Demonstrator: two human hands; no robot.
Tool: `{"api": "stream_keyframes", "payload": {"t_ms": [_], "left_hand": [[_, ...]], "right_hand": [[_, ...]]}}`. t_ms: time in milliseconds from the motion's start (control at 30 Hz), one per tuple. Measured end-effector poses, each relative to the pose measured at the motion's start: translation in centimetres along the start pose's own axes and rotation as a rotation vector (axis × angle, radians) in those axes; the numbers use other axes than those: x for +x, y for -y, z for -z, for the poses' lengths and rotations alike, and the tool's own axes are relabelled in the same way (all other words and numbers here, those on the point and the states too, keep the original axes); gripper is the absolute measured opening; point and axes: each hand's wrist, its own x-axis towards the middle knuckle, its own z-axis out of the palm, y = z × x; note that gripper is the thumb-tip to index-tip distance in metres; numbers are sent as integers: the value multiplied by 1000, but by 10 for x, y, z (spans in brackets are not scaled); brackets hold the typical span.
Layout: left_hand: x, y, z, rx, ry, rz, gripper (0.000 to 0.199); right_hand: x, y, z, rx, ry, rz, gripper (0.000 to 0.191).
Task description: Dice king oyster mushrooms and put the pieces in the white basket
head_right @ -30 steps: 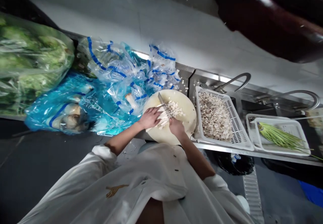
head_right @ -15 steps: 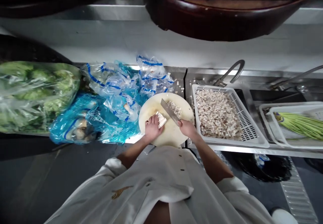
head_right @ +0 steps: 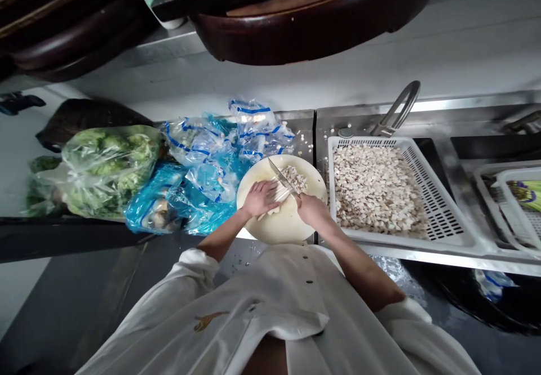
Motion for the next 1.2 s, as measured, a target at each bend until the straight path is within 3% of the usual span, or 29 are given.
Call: {"api": "stream_keyframes", "payload": {"t_ms": [233, 400, 567, 733, 867, 1033, 1200], "left_hand": [[1, 12, -9, -107, -49, -61, 80], [-9, 20, -12, -159, -89, -138, 82], [-14, 33, -20, -221, -112, -142, 78], [-10, 48, -22, -303, -127, -252, 70], [-10, 55, -21, -335, -122, -246, 63], [-16, 59, -19, -344, -96, -269, 59], [-20, 61, -19, -374, -105, -275, 52]], "right_hand": [[13, 36, -1, -69, 125, -31, 46], [12, 41, -5, -104, 51, -25, 51], [15, 53, -12, -146, 134, -125, 49], [13, 63, -16, -204, 56, -112, 54], [11, 74, -22, -215, 122, -187, 50], [6, 80, -28, -244, 52, -131, 52], [5, 91, -33, -247, 109, -194, 49]]}}
